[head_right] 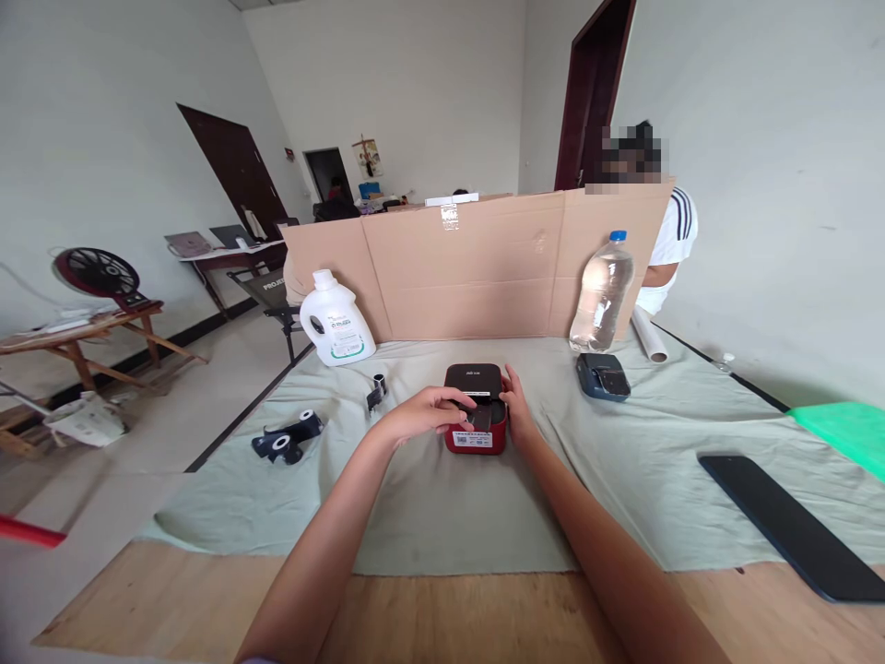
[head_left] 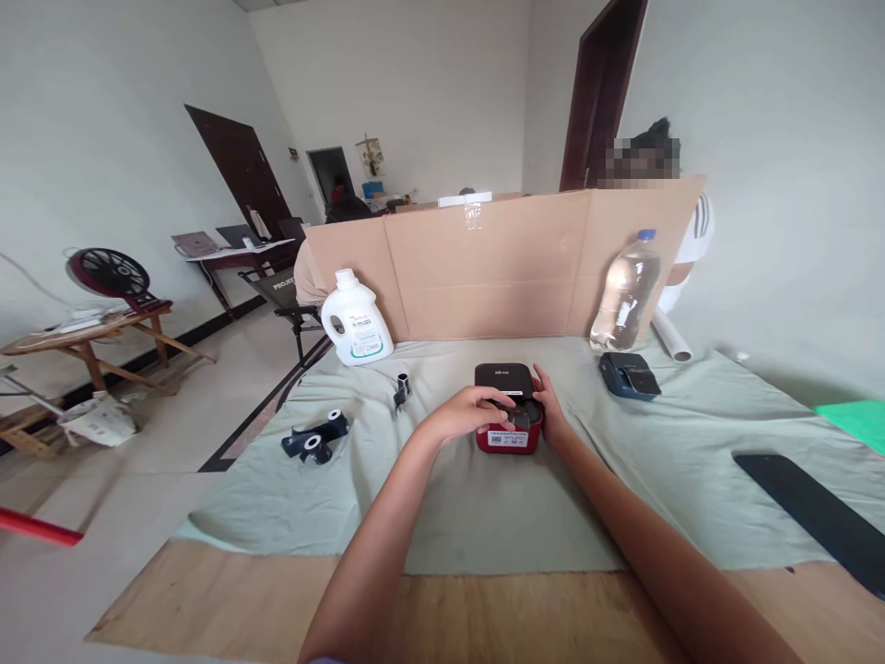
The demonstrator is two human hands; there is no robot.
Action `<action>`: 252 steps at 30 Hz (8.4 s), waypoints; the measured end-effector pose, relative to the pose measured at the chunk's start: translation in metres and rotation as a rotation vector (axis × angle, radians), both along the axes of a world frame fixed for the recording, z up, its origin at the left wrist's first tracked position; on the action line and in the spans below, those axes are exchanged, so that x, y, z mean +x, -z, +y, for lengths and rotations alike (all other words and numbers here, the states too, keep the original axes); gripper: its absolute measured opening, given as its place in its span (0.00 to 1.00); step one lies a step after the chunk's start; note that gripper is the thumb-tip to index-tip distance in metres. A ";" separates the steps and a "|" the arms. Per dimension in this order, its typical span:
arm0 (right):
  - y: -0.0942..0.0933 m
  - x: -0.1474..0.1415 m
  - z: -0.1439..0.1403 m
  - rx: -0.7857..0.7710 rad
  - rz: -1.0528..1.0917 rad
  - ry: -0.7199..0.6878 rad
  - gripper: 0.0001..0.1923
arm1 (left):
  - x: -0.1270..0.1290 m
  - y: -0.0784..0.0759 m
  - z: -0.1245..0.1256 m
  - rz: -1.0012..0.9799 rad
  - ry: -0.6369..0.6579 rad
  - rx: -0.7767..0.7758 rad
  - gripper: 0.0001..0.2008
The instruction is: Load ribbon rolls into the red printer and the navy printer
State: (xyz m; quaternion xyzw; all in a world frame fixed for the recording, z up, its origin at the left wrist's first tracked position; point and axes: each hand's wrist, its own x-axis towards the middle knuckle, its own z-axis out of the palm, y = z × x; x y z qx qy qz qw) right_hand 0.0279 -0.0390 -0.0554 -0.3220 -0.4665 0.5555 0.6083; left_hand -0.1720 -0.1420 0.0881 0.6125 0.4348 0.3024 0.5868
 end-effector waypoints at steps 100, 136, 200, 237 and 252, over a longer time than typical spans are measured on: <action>-0.005 -0.008 -0.011 0.070 0.189 -0.059 0.29 | 0.012 0.114 0.047 -0.604 -0.517 0.130 0.28; -0.005 -0.008 -0.013 0.069 0.174 -0.060 0.29 | 0.011 0.119 0.050 -0.595 -0.501 0.175 0.27; 0.007 -0.002 -0.007 -0.022 0.119 0.019 0.25 | 0.008 0.112 0.045 -0.396 -0.466 0.398 0.09; -0.001 -0.001 -0.017 -0.028 0.095 0.014 0.27 | 0.022 0.118 0.018 -0.237 -0.492 0.676 0.11; -0.012 0.023 -0.061 0.105 -0.158 -0.228 0.37 | 0.021 0.123 0.022 -0.479 -0.467 0.102 0.40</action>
